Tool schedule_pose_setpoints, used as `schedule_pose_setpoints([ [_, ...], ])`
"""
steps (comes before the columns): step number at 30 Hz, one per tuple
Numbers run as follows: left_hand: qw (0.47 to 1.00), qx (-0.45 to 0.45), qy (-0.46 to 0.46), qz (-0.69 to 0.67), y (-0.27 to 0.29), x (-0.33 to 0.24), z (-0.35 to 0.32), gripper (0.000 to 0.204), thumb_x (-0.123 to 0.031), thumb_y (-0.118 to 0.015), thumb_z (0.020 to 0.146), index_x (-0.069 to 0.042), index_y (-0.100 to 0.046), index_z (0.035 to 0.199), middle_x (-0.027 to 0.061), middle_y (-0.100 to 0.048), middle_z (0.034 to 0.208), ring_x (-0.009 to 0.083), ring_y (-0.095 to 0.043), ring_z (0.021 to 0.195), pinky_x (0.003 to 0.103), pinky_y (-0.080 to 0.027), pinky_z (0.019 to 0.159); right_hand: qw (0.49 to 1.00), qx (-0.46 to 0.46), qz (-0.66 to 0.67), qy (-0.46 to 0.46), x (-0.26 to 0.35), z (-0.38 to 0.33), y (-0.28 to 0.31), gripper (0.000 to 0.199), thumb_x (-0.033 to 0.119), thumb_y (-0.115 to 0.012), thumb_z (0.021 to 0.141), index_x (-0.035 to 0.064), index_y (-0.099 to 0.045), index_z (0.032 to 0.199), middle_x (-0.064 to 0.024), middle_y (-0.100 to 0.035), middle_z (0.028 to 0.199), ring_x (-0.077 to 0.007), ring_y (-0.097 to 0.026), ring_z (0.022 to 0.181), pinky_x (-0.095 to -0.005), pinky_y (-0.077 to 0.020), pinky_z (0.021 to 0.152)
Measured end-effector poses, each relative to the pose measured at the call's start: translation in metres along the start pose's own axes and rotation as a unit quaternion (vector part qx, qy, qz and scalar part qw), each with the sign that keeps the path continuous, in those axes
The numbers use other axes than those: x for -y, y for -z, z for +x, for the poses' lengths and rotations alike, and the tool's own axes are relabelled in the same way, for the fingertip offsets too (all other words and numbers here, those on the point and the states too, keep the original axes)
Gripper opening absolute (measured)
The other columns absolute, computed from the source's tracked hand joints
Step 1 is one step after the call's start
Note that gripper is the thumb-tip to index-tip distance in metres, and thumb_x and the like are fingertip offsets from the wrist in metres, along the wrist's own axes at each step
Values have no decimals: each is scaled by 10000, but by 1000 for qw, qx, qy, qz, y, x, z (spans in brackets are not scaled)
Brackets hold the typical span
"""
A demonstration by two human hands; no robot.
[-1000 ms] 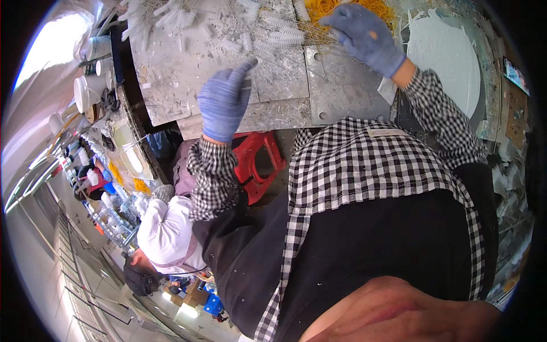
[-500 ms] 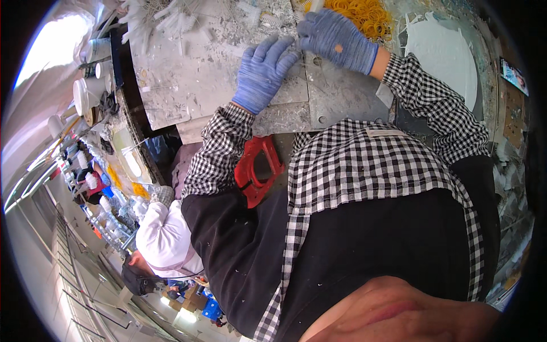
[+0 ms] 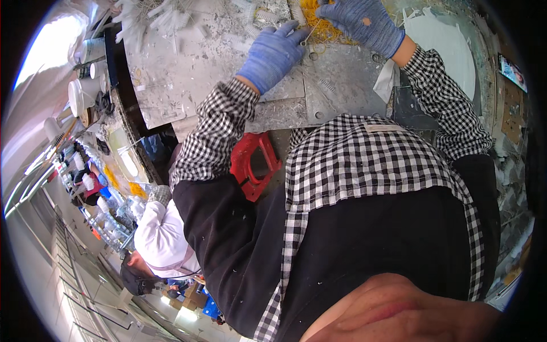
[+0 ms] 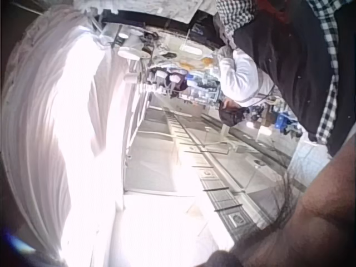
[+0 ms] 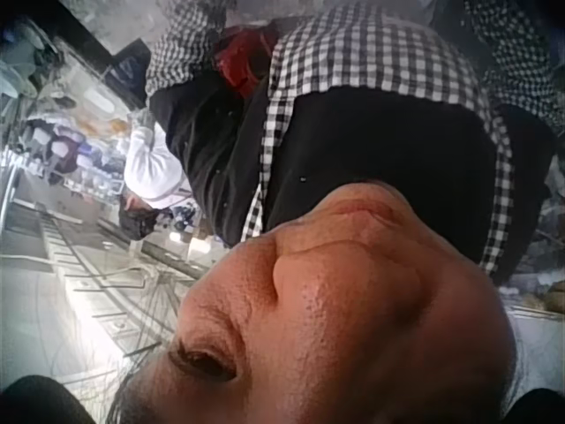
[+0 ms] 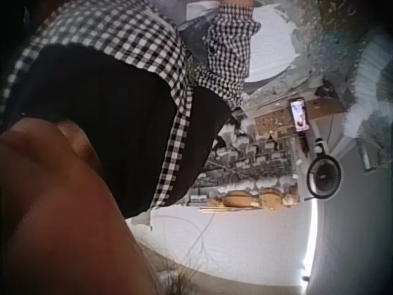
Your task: The person gathers artificial pine needle pieces into bundles, secures them with rubber bands, dips their tips into white paste, and sets the finished bundles onto the table.
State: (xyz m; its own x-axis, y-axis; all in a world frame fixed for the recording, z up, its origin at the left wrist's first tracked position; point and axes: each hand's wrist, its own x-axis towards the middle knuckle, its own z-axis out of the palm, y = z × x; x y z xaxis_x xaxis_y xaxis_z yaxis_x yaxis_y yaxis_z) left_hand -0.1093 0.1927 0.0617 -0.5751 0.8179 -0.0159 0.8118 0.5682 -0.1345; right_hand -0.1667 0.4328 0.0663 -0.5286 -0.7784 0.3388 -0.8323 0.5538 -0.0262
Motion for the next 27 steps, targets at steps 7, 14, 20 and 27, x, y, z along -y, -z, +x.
schedule_pose_setpoints([
  [7, 995, 71, -64, 19, -6, 9, -3, 250, -145, -609, 828, -163, -652, 1074, 47, -636, 1016, 238, -620, 1037, 397, -469, 961, 985, -74, 154, -35, 3, -22, 13, 155, 163, -673, 777, 136, -657, 929, -70, -622, 957, -286, -580, 939, -433, -451, 838],
  [14, 999, 17, -40, 19, 13, 31, -12, 228, -145, -648, 790, -150, -670, 1017, 43, -628, 961, 232, -634, 930, 371, -483, 924, 950, -129, 266, -102, 8, -34, 38, 131, 192, -628, 919, 104, -663, 1010, -80, -611, 933, -291, -588, 856, -416, -462, 805],
  [20, 954, -204, 150, -160, 45, 45, -22, 293, -31, -705, 732, -77, -681, 1021, 105, -653, 974, 308, -657, 859, 354, -538, 754, 881, -362, 302, 44, 5, -3, 61, 216, 264, -586, 987, 88, -671, 1079, -55, -580, 840, -250, -569, 780, -366, -456, 713],
  [27, 891, -220, 263, -298, 49, 13, -34, 227, -32, -691, 771, -28, -657, 995, 127, -653, 937, 300, -656, 852, 346, -518, 769, 875, -271, 401, -9, 25, 5, 70, 182, 111, -672, 907, 87, -680, 1087, -27, -555, 800, -216, -558, 723, -359, -454, 698],
])
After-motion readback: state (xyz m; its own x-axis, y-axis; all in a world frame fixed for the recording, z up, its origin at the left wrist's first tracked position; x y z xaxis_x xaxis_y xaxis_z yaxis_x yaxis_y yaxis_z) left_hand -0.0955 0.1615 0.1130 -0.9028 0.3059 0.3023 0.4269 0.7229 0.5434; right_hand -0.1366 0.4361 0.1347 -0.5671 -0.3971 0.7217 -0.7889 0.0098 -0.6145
